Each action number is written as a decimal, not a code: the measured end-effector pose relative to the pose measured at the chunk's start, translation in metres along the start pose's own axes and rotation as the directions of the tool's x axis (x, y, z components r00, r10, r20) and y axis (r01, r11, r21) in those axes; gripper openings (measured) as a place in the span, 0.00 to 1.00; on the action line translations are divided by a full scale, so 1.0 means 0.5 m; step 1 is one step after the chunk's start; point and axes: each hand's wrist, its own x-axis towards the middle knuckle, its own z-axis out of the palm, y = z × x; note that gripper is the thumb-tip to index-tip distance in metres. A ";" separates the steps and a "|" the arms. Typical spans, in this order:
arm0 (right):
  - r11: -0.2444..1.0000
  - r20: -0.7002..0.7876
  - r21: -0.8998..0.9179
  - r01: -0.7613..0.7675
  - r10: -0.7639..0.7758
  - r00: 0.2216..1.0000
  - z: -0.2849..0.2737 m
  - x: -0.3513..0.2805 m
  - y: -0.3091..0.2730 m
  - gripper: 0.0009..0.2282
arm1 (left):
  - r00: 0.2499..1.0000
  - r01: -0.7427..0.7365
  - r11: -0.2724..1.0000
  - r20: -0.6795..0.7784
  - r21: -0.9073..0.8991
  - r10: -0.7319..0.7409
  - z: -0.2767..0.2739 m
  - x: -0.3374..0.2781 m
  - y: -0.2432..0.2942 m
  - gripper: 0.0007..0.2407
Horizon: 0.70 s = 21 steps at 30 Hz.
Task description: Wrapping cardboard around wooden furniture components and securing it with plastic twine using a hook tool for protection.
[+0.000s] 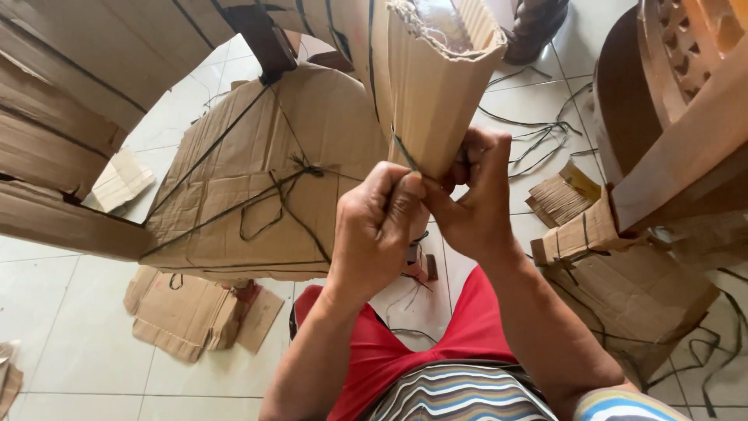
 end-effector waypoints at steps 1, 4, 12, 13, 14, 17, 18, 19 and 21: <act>1.000 0.001 -0.005 0.002 -0.001 1.000 -0.011 0.002 -0.011 0.27 | 1.000 -0.001 1.000 0.000 -0.006 0.001 0.008 -0.002 -0.007 0.09; 0.998 0.114 0.039 0.052 -0.056 0.992 -0.036 0.001 -0.026 0.21 | 1.000 0.031 0.997 -0.002 -0.065 -0.032 0.021 -0.006 -0.014 0.09; 0.950 0.053 0.283 -0.134 0.124 0.991 -0.059 -0.035 -0.066 0.13 | 0.983 0.111 0.962 -0.112 -0.250 -0.143 0.050 -0.022 0.002 0.07; 0.950 0.054 0.281 -0.135 0.124 0.991 -0.063 -0.036 -0.068 0.13 | 0.983 0.111 0.961 -0.112 -0.252 -0.143 0.053 -0.021 0.003 0.07; 0.936 0.058 0.310 -0.166 0.156 0.986 -0.068 -0.037 -0.071 0.12 | 0.977 0.118 0.942 -0.135 -0.313 -0.167 0.056 -0.020 0.005 0.07; 0.933 0.061 0.300 -0.200 0.190 0.980 -0.079 -0.038 -0.090 0.11 | 0.966 0.116 0.900 -0.164 -0.419 -0.201 0.067 -0.021 0.004 0.07; 0.944 0.055 0.265 -0.199 0.191 0.980 -0.083 -0.038 -0.098 0.11 | 0.963 0.108 0.880 -0.170 -0.462 -0.207 0.072 -0.021 0.003 0.07; 0.944 0.056 0.260 -0.201 0.193 0.980 -0.083 -0.043 -0.102 0.11 | 0.963 0.110 0.878 -0.170 -0.466 -0.210 0.073 -0.022 0.000 0.07; 0.987 0.006 0.128 -0.102 0.102 0.995 -0.083 -0.052 -0.108 0.12 | 0.962 0.109 0.892 -0.177 -0.439 -0.205 0.073 -0.021 -0.006 0.07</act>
